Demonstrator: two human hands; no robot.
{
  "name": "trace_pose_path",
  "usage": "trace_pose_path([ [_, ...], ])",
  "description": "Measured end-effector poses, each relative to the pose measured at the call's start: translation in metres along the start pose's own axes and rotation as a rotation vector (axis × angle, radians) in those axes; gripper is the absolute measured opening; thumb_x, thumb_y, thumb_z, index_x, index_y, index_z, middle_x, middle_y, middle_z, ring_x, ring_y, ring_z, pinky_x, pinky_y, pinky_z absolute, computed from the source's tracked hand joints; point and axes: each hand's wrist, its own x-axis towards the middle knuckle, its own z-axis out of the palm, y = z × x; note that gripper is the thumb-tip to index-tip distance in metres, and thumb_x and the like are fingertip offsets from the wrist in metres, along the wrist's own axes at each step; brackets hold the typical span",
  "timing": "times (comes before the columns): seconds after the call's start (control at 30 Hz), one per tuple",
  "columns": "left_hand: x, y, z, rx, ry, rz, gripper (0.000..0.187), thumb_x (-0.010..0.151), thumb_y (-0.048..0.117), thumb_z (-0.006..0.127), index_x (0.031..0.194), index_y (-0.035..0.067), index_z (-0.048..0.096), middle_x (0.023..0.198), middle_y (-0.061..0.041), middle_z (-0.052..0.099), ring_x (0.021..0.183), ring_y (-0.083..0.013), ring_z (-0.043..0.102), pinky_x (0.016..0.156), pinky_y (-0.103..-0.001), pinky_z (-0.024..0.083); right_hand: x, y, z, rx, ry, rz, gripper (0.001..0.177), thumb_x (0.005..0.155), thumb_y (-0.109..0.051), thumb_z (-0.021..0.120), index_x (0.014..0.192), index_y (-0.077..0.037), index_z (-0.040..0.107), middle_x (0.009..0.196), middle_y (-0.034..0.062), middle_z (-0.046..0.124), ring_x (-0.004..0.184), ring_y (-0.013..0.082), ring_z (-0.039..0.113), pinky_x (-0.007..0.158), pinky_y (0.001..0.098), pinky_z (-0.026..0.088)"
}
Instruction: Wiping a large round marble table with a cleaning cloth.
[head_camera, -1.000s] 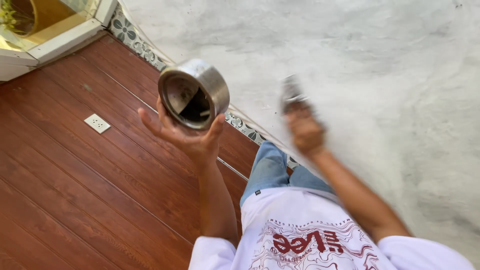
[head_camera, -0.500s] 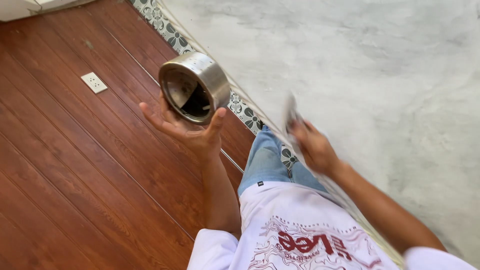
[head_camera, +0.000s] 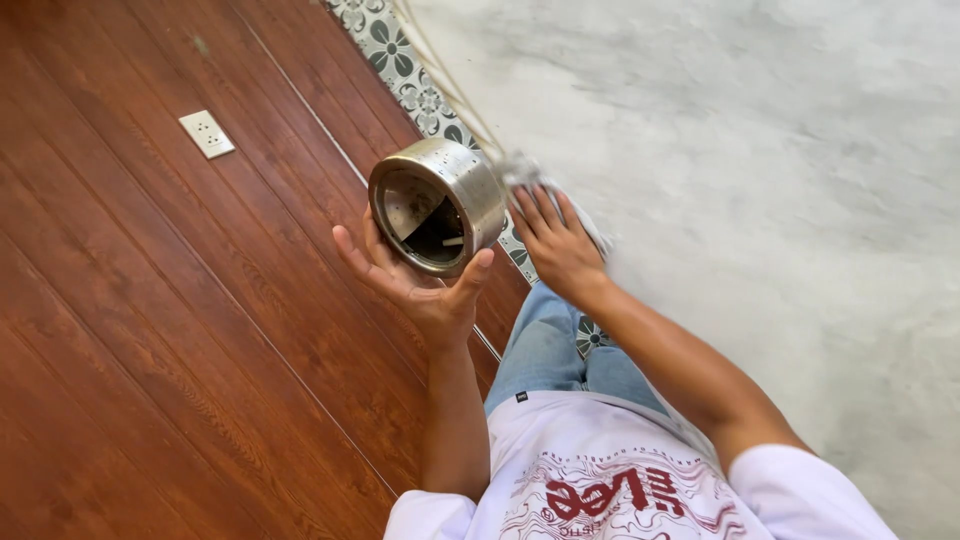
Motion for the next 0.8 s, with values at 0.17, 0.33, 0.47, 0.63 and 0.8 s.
trace_pose_path([
  [0.17,0.007,0.015,0.0,0.056,-0.032,-0.046,0.131,0.07,0.02,0.096,0.161,0.02,0.001,0.16,-0.023,0.03,0.149,-0.0392,0.039,0.125,-0.057,0.04,0.109,0.011,0.09,0.406,-0.261,0.112,0.053,0.102,-0.024,0.057,0.152,-0.016,0.046,0.165,0.0106,0.03,0.152,0.0265,0.028,0.126,0.0438,0.018],
  [0.33,0.014,0.01,0.008,0.028,-0.08,-0.096,0.124,0.076,0.026,0.089,0.161,0.03,-0.001,0.165,-0.022,0.024,0.152,-0.0433,0.037,0.125,-0.062,0.043,0.103,0.055,0.003,0.751,-0.098,0.255,0.047,0.114,-0.019,0.044,0.158,-0.012,0.032,0.163,0.0133,0.038,0.151,0.0368,0.032,0.121,0.0516,0.045],
  [0.47,0.023,-0.026,0.009,-0.153,-0.019,-0.001,0.136,0.068,0.016,0.099,0.161,0.009,0.001,0.158,-0.026,0.027,0.149,-0.0368,0.033,0.124,-0.053,0.034,0.001,0.072,-0.03,1.014,0.19,0.719,0.054,0.106,-0.023,0.049,0.155,0.0,0.043,0.155,0.026,0.045,0.147,0.0402,0.038,0.125,0.046,0.023],
  [0.63,0.024,-0.033,0.008,-0.159,0.003,-0.046,0.136,0.069,0.025,0.098,0.163,0.011,0.001,0.16,-0.028,0.023,0.148,-0.0414,0.033,0.121,-0.06,0.036,0.046,0.041,0.012,0.066,-0.035,0.371,0.035,0.102,-0.008,0.05,0.131,-0.01,0.07,0.122,0.0163,0.072,0.118,0.028,0.069,0.114,0.0381,0.041],
  [0.8,0.01,-0.025,0.007,-0.173,0.037,-0.066,0.139,0.064,0.02,0.1,0.159,0.008,-0.001,0.159,-0.026,0.024,0.148,-0.0384,0.033,0.121,-0.056,0.034,0.104,0.023,0.18,0.333,-0.048,0.092,0.039,0.103,-0.026,0.054,0.141,-0.02,0.059,0.156,0.013,0.05,0.149,0.0313,0.039,0.124,0.0449,0.028],
])
